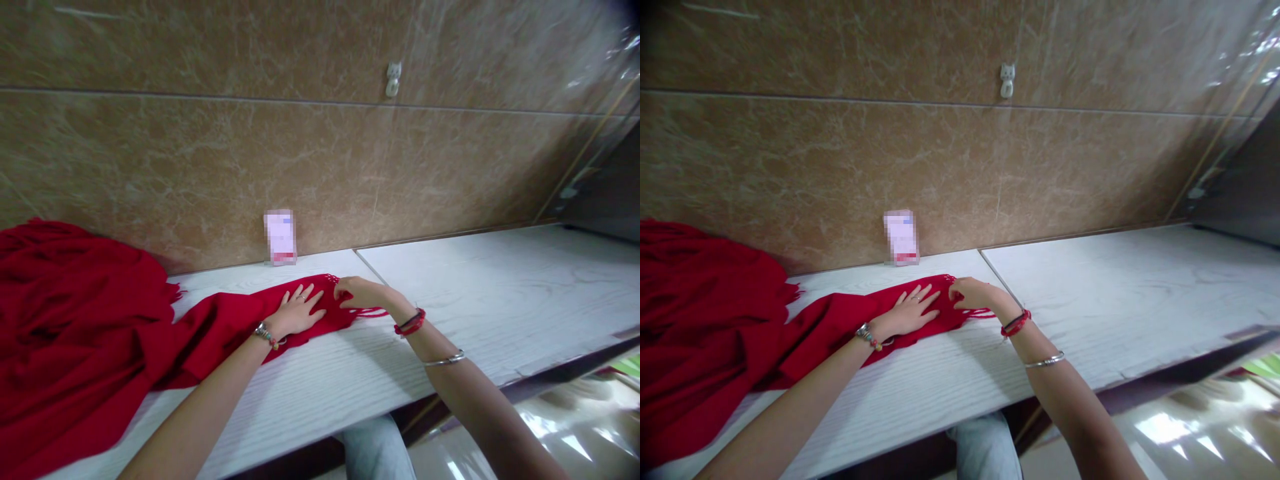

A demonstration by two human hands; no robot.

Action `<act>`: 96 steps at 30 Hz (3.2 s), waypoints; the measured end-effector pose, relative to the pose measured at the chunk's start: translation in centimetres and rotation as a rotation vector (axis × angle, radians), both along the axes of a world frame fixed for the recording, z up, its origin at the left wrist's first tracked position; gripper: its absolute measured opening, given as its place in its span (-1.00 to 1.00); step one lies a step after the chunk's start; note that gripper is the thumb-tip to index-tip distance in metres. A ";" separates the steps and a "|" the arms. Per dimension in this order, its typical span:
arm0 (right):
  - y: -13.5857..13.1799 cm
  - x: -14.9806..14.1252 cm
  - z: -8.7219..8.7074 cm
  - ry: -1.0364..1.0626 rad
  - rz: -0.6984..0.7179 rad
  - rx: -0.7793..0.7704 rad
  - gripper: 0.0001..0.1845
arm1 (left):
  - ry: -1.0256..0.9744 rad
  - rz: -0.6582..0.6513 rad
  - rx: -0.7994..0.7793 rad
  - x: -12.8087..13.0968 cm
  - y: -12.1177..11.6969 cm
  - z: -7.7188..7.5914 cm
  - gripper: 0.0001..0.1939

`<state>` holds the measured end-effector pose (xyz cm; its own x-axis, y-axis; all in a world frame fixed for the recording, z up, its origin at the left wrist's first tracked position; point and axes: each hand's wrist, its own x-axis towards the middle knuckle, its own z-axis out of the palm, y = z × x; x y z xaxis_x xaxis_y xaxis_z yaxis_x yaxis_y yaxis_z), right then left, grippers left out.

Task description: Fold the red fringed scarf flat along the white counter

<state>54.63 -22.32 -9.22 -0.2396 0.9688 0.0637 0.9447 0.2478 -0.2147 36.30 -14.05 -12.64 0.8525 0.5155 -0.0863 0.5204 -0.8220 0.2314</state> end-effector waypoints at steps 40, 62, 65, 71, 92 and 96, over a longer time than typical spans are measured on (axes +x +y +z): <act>1.5 -2.1 -2.2 0.130 -0.656 0.117 -0.71 | -0.310 0.040 0.300 0.4 -1.1 0.4 -0.64; 0.5 0.0 -0.9 -0.057 -0.490 0.035 -0.86 | 0.006 -0.048 0.077 0.2 -0.5 0.1 -0.46; 0.8 0.7 -1.0 -0.062 -0.522 0.037 -0.82 | -0.010 -0.055 0.069 -0.1 -0.6 0.5 -0.52; 0.7 1.2 -1.5 -0.072 -0.534 0.034 -0.87 | -0.029 -0.060 0.082 -0.1 -0.2 0.2 -0.53; -2.3 2.5 1.3 -0.176 0.041 -0.045 -0.75 | -0.102 -0.093 0.197 -0.3 -0.5 -0.5 -0.54; -2.6 3.1 0.3 -0.093 0.094 -0.017 -0.76 | -0.226 -0.232 0.293 0.0 -1.2 0.2 -0.58</act>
